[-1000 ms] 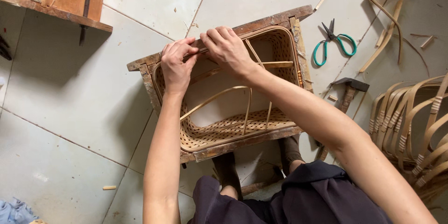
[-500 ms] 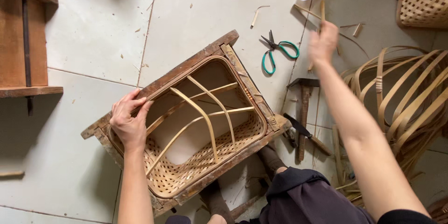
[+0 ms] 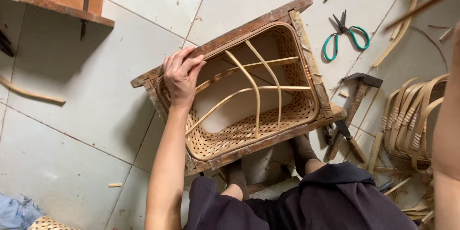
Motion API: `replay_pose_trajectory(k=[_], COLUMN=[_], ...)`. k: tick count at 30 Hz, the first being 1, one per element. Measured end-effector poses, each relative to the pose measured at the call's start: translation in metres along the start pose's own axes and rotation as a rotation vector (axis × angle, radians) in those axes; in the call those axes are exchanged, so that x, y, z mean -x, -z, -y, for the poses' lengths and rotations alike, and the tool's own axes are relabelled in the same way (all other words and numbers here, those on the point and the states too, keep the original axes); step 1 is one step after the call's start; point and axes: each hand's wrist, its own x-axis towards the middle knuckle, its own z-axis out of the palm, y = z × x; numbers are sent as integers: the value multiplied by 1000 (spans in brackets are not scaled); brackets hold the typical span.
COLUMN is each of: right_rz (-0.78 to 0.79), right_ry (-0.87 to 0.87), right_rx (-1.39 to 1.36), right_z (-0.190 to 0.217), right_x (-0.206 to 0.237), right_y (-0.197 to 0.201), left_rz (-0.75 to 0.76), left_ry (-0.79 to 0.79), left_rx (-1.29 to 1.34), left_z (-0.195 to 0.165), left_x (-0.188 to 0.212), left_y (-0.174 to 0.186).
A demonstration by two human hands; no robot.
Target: The person assembles a woven bamboo basket inside a wooden frame mold on the floor. They press and shape the woven bamboo body, fit a bent rim strip around the top edge, trim excess material with scissors, and add thin bamboo strips across the basket opening, securing them into the rim.
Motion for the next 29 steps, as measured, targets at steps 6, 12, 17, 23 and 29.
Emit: replay_pose_trajectory(k=[6,12,17,23,29], right_rz=[403,668,744,895,811], right_ry=[208,16,-105,-37,197], right_rx=[-406,-464,-334,-134,11], right_z=[224,306,285,258,241], right_x=[95,159,172,174,183], right_y=[-119,-215,-239,-263,-279], left_rz=[-24,-18,-37,-49,-46], left_ry=[0,-2,-2,-13,7], left_rx=[10,9,7,-1,35], left_z=[8,13,13,12,10], left_x=[4,2,6,3,1], left_y=[-3,-4,-3,-1,0])
